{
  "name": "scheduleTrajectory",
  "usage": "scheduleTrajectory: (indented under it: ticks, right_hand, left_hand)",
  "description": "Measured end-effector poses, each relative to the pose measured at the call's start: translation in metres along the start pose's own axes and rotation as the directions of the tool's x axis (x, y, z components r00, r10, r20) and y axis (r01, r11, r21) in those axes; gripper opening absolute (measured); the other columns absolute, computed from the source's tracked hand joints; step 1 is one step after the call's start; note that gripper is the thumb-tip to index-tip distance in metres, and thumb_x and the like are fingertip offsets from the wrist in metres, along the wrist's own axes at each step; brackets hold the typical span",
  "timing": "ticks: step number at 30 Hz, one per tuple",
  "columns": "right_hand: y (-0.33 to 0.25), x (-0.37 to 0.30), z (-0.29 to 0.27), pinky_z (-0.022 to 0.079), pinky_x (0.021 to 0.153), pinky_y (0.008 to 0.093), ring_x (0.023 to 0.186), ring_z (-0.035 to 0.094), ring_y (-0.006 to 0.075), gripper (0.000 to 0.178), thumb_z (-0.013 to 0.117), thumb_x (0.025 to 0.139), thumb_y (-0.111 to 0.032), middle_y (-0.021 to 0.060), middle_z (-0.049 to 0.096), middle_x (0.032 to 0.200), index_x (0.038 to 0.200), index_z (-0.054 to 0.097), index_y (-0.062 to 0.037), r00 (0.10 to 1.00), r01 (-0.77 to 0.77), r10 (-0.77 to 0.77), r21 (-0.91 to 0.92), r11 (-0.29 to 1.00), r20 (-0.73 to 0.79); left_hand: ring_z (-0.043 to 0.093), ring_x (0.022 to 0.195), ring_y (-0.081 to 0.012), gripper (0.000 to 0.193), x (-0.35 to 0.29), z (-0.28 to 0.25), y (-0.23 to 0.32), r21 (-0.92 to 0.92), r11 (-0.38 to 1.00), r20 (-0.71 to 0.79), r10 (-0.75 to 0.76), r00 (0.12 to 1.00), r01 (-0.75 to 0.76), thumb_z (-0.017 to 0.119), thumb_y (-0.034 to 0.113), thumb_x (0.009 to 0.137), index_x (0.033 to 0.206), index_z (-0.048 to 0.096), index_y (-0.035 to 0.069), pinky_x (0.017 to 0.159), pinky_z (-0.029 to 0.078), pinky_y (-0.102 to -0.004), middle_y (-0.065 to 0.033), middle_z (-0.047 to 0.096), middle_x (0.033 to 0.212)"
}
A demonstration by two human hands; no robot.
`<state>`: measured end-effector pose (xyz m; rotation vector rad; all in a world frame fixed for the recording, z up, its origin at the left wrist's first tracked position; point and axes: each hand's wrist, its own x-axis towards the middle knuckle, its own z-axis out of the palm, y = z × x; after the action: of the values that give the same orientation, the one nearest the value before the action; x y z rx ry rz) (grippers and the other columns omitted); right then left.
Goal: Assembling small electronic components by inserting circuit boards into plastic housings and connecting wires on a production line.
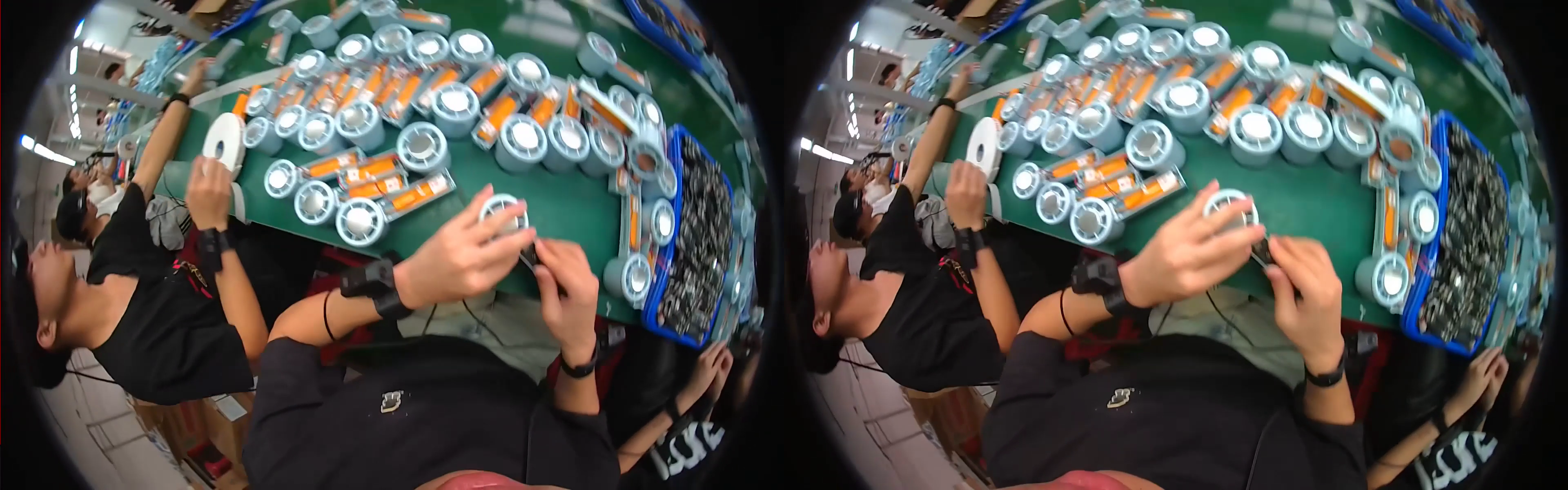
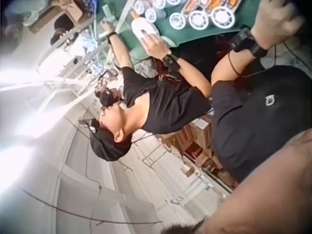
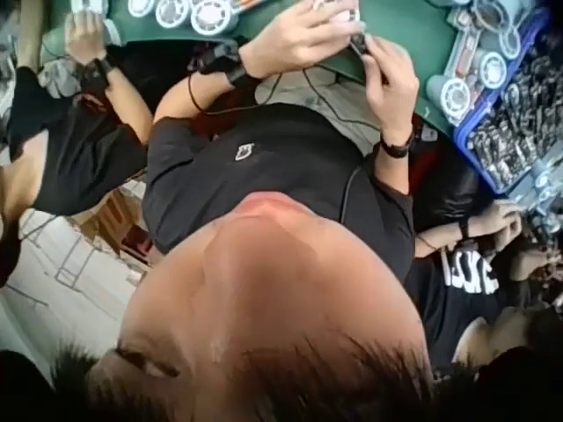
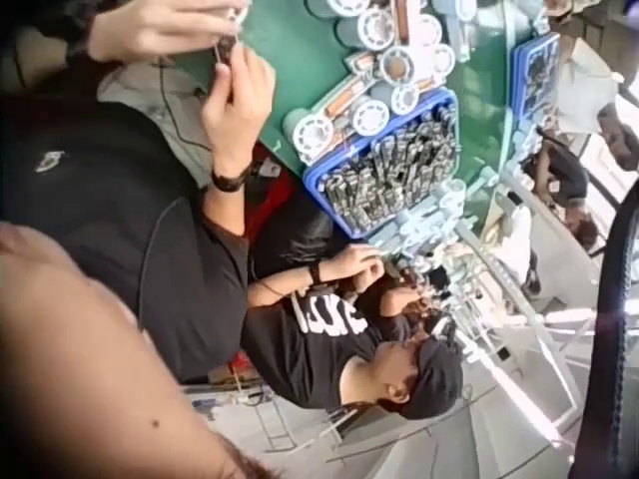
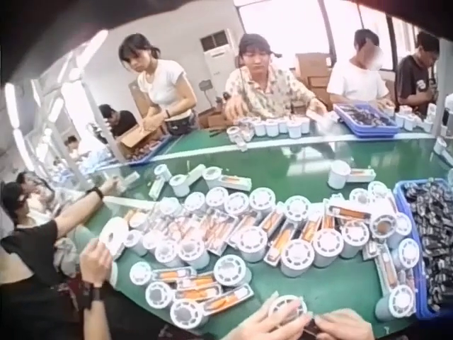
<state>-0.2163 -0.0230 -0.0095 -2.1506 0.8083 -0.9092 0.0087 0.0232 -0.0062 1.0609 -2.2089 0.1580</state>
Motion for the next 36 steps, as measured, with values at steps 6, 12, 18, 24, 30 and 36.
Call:
scheduleTrajectory:
  ticks: [6, 12, 18, 24, 30, 36]
  right_hand:
    - [0.009, -0.011, -0.012, 0.051, 0.1, 0.0368, 0.115, 0.068, 0.0319, 0.033, 0.057, 0.09, 0.012, 0.0199, 0.072, 0.12, 0.119, 0.071, 0.0052, 0.933, -0.359, 0.325, 0.397, 0.845, 0.153]
    - [0.013, -0.01, -0.01, 0.049, 0.103, 0.0367, 0.121, 0.064, 0.029, 0.028, 0.057, 0.096, 0.005, 0.0219, 0.069, 0.126, 0.121, 0.068, 0.0072, 0.908, -0.418, 0.373, 0.438, 0.796, 0.188]
    - [0.021, -0.022, -0.001, 0.049, 0.103, 0.0383, 0.12, 0.062, 0.028, 0.045, 0.062, 0.1, -0.015, 0.022, 0.064, 0.129, 0.138, 0.053, 0.0092, 0.983, -0.022, 0.112, 0.503, 0.864, -0.148]
    - [0.018, -0.024, 0.012, 0.047, 0.104, 0.0416, 0.119, 0.061, 0.0284, 0.053, 0.056, 0.104, -0.024, 0.0219, 0.062, 0.129, 0.143, 0.044, 0.0098, 0.915, 0.019, 0.215, 0.568, 0.823, -0.342]
    - [0.02, -0.028, -0.004, 0.051, 0.097, 0.0385, 0.108, 0.065, 0.0267, 0.04, 0.054, 0.1, -0.01, 0.0196, 0.066, 0.119, 0.135, 0.053, 0.0088, 0.983, -0.168, 0.185, 0.405, 0.899, -0.002]
    - [0.02, -0.028, -0.002, 0.053, 0.091, 0.0363, 0.098, 0.067, 0.0242, 0.035, 0.056, 0.096, -0.003, 0.0178, 0.068, 0.111, 0.129, 0.057, 0.008, 0.968, -0.194, 0.243, 0.43, 0.882, -0.062]
  left_hand:
    - [0.057, 0.129, -0.0371, 0.012, 0.012, -0.008, -0.001, 0.026, 0.999, 0.021, -0.045, 0.999, 0.044, 0.071, 0.011, 0.074, 0.083, 0.07, 0.004, 0.102, 0.051, -0.0584, -0.0079, 0.066, 0.125]
    - [0.059, 0.119, -0.0323, 0.011, 0.031, -0.019, -0.002, 0.003, 0.997, 0.214, -0.07, 0.974, 0.071, 0.069, 0.014, 0.071, 0.074, 0.062, 0.006, 0.09, 0.052, -0.0481, -0.0054, 0.067, 0.112]
    - [0.059, 0.114, -0.0309, 0.01, 0.064, -0.049, 0.012, 0.15, 0.988, 0.248, -0.063, 0.967, 0.026, 0.067, 0.013, 0.067, 0.072, 0.063, 0.006, 0.084, 0.052, -0.0448, -0.0053, 0.067, 0.106]
    - [0.066, 0.106, -0.0284, 0.006, 0.171, -0.054, -0.096, 0.397, 0.91, -0.002, -0.131, 0.991, 0.121, 0.066, 0.004, 0.074, 0.074, 0.069, 0.009, 0.081, 0.057, -0.0417, -0.0058, 0.072, 0.094]
    - [0.069, 0.104, -0.0279, 0.014, 0.237, 0.039, -0.269, 0.483, 0.739, 0.02, -0.546, 0.838, 0.47, 0.071, 0.011, 0.076, 0.085, 0.079, 0.018, 0.082, 0.059, -0.0432, -0.0062, 0.075, 0.095]
    - [0.07, 0.107, -0.0392, 0.025, 0.244, 0.073, -0.32, 0.548, 0.748, 0.368, -0.618, 0.695, 0.374, 0.067, 0.017, 0.083, 0.105, 0.079, 0.017, 0.093, 0.057, -0.0487, -0.0117, 0.075, 0.114]
